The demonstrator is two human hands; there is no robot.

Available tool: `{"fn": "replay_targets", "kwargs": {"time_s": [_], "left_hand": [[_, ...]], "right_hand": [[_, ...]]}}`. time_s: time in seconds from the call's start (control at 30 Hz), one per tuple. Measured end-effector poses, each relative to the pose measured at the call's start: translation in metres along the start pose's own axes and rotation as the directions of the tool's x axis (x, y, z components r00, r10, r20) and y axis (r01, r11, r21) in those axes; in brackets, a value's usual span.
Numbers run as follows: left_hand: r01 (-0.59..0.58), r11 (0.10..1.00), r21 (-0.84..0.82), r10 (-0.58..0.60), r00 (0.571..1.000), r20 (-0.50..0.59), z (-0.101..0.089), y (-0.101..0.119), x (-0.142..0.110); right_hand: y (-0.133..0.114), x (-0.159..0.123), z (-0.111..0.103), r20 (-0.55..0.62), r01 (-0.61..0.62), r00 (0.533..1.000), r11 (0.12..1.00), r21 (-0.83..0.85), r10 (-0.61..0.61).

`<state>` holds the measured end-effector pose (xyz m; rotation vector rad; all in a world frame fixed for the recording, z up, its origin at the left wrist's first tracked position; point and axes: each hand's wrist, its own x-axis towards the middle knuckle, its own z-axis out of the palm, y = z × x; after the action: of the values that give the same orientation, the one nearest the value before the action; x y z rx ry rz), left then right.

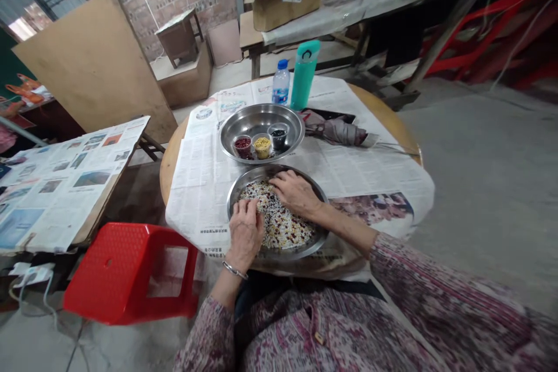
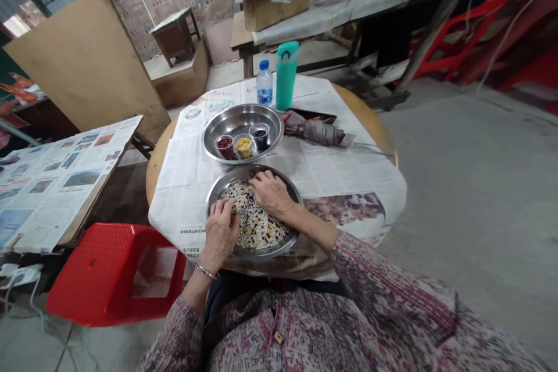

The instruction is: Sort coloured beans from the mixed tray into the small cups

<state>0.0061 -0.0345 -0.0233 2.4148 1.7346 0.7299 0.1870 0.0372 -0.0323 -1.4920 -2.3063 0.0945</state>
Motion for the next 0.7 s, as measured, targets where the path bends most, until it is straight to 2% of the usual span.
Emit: {"fn": "replay_targets", "kwargs": {"time_s": [0.13, 0.23, 0.3, 0.4, 0.47, 0.6, 0.7], "left_hand": [[0.003, 0.997, 0.075, -0.009, 0.997, 0.080, 0.002, -0.002, 0.000], [-0.011, 0.999, 0.047, 0.003, 0.987, 0.163, 0.002, -0.003, -0.001], [-0.017, 1.000, -0.004, 0.017, 0.980, 0.196, -0.001, -0.003, 0.000], [-0.055, 0.995, -0.079, 0.073, 0.968, 0.239, -0.010, 0.001, 0.001], [-0.086, 0.994, -0.073, 0.103, 0.957, 0.271, -0.019, 0.005, -0.001], [-0.038, 0.997, 0.071, 0.010, 0.933, 0.359, -0.032, 0.013, -0.008], [-0.033, 0.999, 0.011, 0.025, 0.896, 0.443, -0.023, 0.015, -0.009]], "right_hand": [[-0.019, -0.028, 0.001, 0.068, 0.216, 0.973, 0.974, 0.064, -0.220], [-0.018, -0.052, -0.009, 0.131, 0.323, 0.934, 0.942, 0.091, -0.332], [-0.010, -0.062, -0.020, 0.138, 0.323, 0.933, 0.943, 0.076, -0.331], [0.004, -0.071, -0.036, 0.129, 0.249, 0.960, 0.968, 0.013, -0.248], [0.009, -0.076, -0.041, 0.160, 0.197, 0.969, 0.980, -0.032, -0.189], [0.006, -0.078, -0.030, 0.242, 0.147, 0.959, 0.989, 0.008, -0.145], [-0.006, -0.068, -0.015, 0.230, 0.113, 0.963, 0.986, 0.125, -0.140]]}}
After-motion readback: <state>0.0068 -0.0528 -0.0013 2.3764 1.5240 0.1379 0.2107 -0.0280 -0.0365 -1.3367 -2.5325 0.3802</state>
